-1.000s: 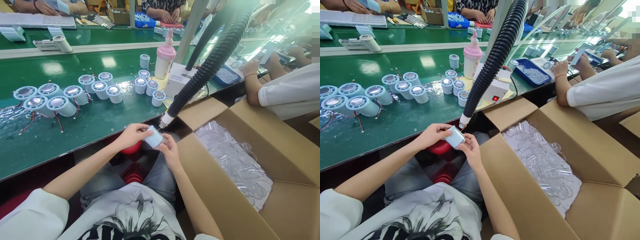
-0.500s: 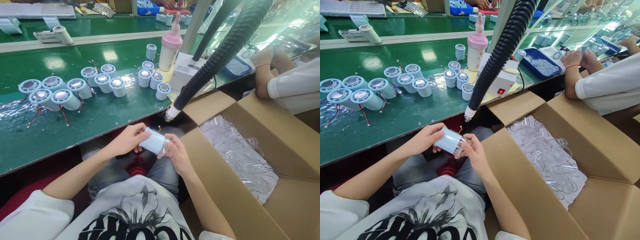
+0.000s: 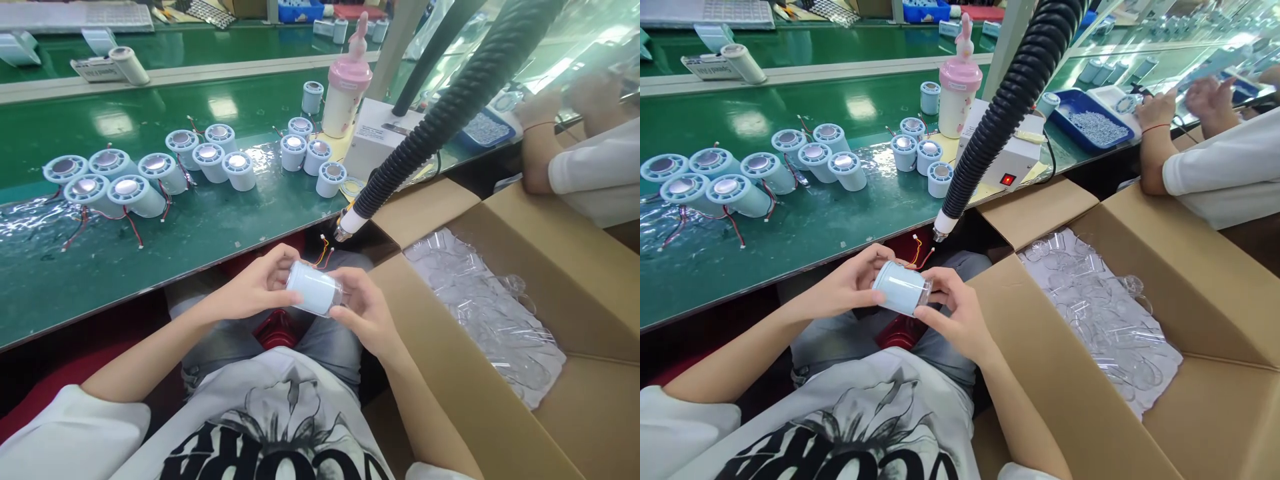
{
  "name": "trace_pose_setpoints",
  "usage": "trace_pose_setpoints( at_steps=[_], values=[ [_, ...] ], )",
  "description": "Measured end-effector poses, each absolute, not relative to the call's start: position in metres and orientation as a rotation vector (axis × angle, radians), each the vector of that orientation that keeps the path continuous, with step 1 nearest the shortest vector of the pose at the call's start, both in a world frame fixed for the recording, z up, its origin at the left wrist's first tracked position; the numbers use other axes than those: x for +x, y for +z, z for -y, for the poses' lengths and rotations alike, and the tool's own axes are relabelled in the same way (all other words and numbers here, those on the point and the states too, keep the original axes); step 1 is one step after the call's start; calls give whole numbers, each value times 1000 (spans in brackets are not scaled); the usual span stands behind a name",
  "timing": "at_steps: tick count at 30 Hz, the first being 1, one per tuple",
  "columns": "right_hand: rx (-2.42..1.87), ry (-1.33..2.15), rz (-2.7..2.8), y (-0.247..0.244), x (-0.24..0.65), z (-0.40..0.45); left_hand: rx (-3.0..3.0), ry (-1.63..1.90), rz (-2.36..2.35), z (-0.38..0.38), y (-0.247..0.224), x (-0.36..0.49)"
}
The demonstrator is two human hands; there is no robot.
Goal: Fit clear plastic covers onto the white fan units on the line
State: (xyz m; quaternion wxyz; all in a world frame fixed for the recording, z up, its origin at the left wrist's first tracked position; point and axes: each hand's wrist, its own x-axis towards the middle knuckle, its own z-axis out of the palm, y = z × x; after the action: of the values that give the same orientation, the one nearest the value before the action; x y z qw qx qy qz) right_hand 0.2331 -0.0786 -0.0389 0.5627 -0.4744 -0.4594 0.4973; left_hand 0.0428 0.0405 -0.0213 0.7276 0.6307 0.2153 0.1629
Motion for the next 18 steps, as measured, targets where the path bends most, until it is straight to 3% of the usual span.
trace_pose_setpoints(
  at_steps=[8,18],
  values=[
    [-1161,781,1635,-25,247,85,1636,410,-245,-37,-20,30],
    [-1225,1194,1335,-16,242,86,1953,429,-228,-36,-16,23]
  ],
)
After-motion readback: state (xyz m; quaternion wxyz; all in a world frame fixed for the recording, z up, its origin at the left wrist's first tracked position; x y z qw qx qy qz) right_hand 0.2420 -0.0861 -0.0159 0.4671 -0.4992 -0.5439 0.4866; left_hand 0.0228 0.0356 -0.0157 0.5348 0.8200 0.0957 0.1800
